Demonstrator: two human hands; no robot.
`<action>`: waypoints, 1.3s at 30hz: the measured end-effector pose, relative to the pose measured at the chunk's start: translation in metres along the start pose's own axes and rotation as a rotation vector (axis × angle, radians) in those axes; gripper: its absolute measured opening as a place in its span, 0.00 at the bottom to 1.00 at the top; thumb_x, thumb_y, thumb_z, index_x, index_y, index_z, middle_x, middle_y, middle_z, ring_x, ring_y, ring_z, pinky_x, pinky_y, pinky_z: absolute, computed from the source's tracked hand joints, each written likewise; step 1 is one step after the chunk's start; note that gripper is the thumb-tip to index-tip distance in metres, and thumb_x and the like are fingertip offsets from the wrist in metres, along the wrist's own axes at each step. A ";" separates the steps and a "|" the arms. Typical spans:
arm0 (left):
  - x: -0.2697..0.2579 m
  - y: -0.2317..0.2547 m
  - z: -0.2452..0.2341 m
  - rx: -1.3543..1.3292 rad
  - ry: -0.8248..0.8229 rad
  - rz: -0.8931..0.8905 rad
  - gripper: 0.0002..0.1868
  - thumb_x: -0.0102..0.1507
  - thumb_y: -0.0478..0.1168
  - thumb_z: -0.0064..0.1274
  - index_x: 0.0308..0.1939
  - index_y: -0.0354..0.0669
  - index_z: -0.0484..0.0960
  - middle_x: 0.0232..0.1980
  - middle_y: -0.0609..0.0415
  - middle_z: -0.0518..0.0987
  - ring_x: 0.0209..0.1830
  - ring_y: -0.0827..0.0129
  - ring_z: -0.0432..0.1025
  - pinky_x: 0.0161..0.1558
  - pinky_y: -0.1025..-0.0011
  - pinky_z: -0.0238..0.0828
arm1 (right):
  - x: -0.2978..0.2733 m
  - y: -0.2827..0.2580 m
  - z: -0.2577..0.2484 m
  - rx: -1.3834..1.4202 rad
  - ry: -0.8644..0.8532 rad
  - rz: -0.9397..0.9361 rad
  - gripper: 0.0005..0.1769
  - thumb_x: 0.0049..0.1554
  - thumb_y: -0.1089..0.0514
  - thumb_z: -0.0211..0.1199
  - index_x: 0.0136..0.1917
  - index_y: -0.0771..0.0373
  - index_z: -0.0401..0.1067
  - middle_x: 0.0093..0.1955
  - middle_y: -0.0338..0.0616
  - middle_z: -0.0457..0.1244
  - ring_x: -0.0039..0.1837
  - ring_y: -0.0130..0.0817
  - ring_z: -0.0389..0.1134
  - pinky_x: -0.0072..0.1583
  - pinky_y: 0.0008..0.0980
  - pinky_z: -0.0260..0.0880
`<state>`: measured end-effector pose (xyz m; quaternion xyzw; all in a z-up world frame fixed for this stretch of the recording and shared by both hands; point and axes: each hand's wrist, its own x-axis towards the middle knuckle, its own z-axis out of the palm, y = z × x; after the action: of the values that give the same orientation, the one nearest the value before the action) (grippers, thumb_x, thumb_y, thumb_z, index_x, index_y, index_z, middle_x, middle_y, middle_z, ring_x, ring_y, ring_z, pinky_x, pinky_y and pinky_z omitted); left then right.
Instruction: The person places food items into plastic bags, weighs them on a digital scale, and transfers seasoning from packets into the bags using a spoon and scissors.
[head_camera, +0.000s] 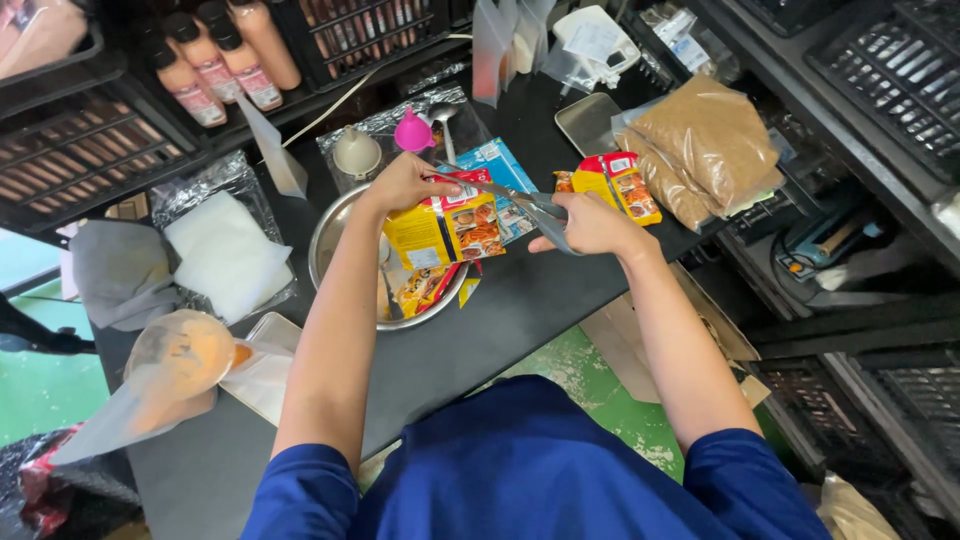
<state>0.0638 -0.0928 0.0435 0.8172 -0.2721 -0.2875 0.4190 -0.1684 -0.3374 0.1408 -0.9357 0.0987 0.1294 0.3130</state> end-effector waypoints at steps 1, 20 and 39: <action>0.007 -0.004 0.003 0.002 -0.006 0.004 0.19 0.60 0.50 0.70 0.47 0.42 0.89 0.40 0.46 0.85 0.36 0.59 0.79 0.44 0.67 0.76 | 0.001 0.007 0.001 0.002 0.005 0.006 0.28 0.46 0.38 0.79 0.45 0.61 0.76 0.36 0.49 0.63 0.46 0.48 0.69 0.48 0.41 0.70; 0.000 0.038 0.026 0.082 -0.097 -0.016 0.20 0.61 0.53 0.69 0.47 0.42 0.90 0.41 0.47 0.86 0.37 0.59 0.80 0.42 0.69 0.76 | 0.019 0.063 0.042 0.244 0.107 -0.069 0.22 0.47 0.45 0.81 0.33 0.61 0.73 0.26 0.45 0.60 0.34 0.42 0.64 0.40 0.36 0.61; -0.106 0.004 -0.027 0.517 0.487 -0.126 0.05 0.59 0.57 0.66 0.35 0.70 0.90 0.36 0.60 0.86 0.42 0.51 0.80 0.43 0.55 0.79 | 0.133 0.118 0.209 0.098 -0.014 0.280 0.41 0.50 0.38 0.72 0.63 0.74 0.73 0.59 0.66 0.68 0.62 0.56 0.71 0.56 0.48 0.77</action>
<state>0.0091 -0.0081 0.0857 0.9559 -0.1772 -0.0315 0.2322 -0.1116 -0.3157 -0.1271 -0.8954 0.2324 0.1735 0.3379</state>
